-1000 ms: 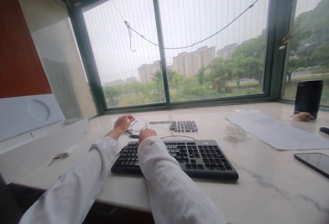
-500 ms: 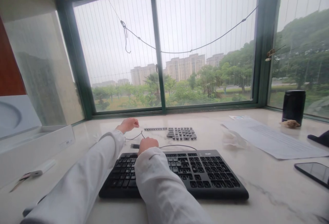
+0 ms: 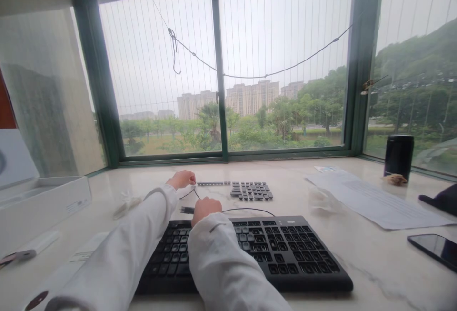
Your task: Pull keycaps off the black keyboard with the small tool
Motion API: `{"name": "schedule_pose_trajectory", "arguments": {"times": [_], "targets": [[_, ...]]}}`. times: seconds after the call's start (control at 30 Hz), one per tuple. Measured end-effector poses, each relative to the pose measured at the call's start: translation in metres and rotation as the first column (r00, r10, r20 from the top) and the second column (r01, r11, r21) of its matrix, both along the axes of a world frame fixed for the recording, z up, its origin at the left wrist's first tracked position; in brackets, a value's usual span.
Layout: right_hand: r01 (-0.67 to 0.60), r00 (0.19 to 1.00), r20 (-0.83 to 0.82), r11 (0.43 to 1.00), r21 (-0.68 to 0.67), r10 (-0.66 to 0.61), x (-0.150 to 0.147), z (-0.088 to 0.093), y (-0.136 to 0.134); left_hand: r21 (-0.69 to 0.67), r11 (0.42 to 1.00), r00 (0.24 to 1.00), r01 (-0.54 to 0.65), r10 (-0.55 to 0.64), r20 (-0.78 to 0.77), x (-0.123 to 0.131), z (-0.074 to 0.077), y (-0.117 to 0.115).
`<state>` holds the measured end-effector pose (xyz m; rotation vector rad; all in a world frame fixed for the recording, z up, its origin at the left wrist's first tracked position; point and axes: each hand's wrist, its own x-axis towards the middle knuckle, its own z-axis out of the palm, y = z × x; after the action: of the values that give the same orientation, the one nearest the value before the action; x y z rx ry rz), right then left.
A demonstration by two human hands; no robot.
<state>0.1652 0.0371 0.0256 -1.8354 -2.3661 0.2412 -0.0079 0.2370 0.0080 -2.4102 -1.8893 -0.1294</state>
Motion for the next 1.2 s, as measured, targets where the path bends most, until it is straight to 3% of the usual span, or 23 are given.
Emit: {"name": "schedule_pose_trajectory", "arguments": {"times": [0.2,1.2], "targets": [[0.003,1.000,0.005,1.000,0.006,-0.003,-0.0006,-0.0026,0.0020,0.005,1.000,1.000,0.001,-0.001,0.011,0.0006,-0.0069,0.0020],[-0.006,1.000,-0.006,1.000,0.026,0.006,0.0013,-0.0024,0.0019,0.006,0.999,0.998,-0.048,0.048,0.033,0.0042,-0.0086,-0.0023]]}}
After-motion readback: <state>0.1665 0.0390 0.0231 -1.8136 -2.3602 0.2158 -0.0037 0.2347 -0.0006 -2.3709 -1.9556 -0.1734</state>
